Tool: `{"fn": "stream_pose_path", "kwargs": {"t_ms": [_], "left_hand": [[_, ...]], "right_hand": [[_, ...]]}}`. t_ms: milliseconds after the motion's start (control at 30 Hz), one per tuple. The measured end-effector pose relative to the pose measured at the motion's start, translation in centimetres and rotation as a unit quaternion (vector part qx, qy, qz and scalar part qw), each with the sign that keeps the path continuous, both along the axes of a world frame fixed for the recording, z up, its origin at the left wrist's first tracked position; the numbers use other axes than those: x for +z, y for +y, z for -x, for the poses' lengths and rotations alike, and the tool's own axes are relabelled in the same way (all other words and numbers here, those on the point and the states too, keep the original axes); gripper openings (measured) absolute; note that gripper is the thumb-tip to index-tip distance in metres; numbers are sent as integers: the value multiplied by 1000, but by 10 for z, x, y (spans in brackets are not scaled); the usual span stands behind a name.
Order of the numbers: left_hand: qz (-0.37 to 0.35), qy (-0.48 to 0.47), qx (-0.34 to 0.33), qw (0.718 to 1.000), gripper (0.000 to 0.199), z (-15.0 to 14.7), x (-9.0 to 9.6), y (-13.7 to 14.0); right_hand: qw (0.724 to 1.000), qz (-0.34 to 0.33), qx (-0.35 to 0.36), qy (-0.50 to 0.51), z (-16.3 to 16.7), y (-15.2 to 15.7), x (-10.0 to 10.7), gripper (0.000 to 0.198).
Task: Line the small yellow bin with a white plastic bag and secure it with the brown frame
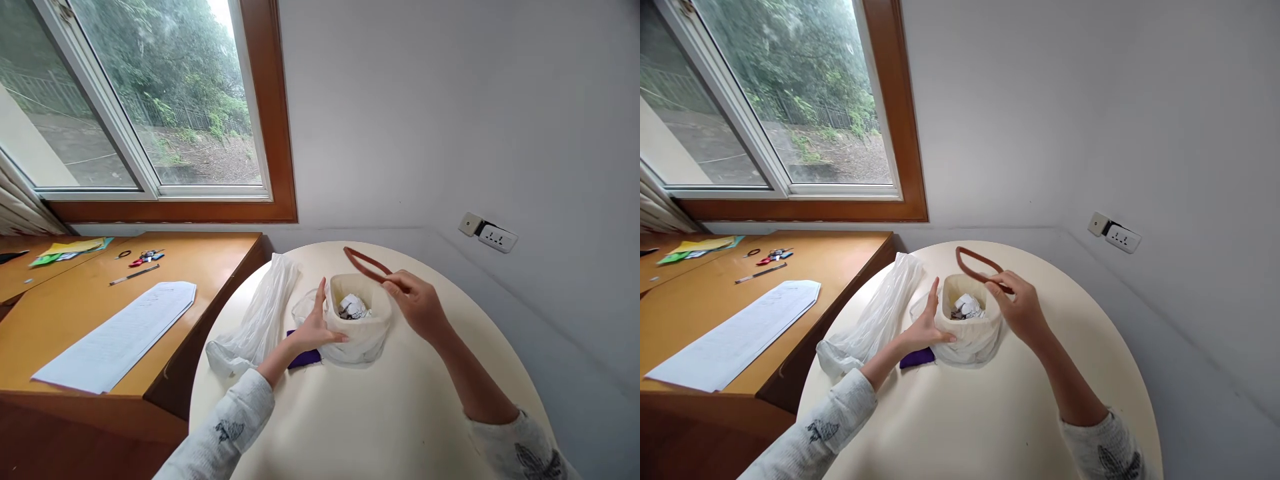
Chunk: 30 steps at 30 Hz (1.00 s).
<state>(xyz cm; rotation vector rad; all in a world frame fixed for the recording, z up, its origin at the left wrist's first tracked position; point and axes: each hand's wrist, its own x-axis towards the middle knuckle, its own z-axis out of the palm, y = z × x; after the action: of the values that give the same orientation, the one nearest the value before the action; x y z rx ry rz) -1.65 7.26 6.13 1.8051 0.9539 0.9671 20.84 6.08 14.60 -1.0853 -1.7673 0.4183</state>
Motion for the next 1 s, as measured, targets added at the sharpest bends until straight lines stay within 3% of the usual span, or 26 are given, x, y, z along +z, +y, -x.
{"fn": "stream_pose_path", "kwargs": {"t_ms": [100,167,300,400,533,667,833,1000], "left_hand": [[-5,11,-8,1000,122,7,-5,0],[-9,18,1,1000,118,12,-9,-1],[-12,12,24,1000,116,19,-18,-7],[-4,16,37,999,117,23,-22,-13],[16,49,61,997,114,29,-24,-22],[19,129,97,987,90,35,-21,-25],[8,299,198,933,53,39,-19,-13],[-2,373,247,894,46,34,-24,9]], "right_hand": [[997,-36,-70,8,-25,17,-10,19],[994,-37,-105,-19,-45,34,-30,22],[977,50,-163,-125,-80,63,-89,30],[971,82,-159,-161,-91,70,-130,30],[959,127,-166,-191,-96,64,-164,28],[951,149,-185,-200,-94,53,-170,23],[952,165,-160,-201,-75,39,-154,33],[934,252,-136,-215,-42,29,-149,27]]}}
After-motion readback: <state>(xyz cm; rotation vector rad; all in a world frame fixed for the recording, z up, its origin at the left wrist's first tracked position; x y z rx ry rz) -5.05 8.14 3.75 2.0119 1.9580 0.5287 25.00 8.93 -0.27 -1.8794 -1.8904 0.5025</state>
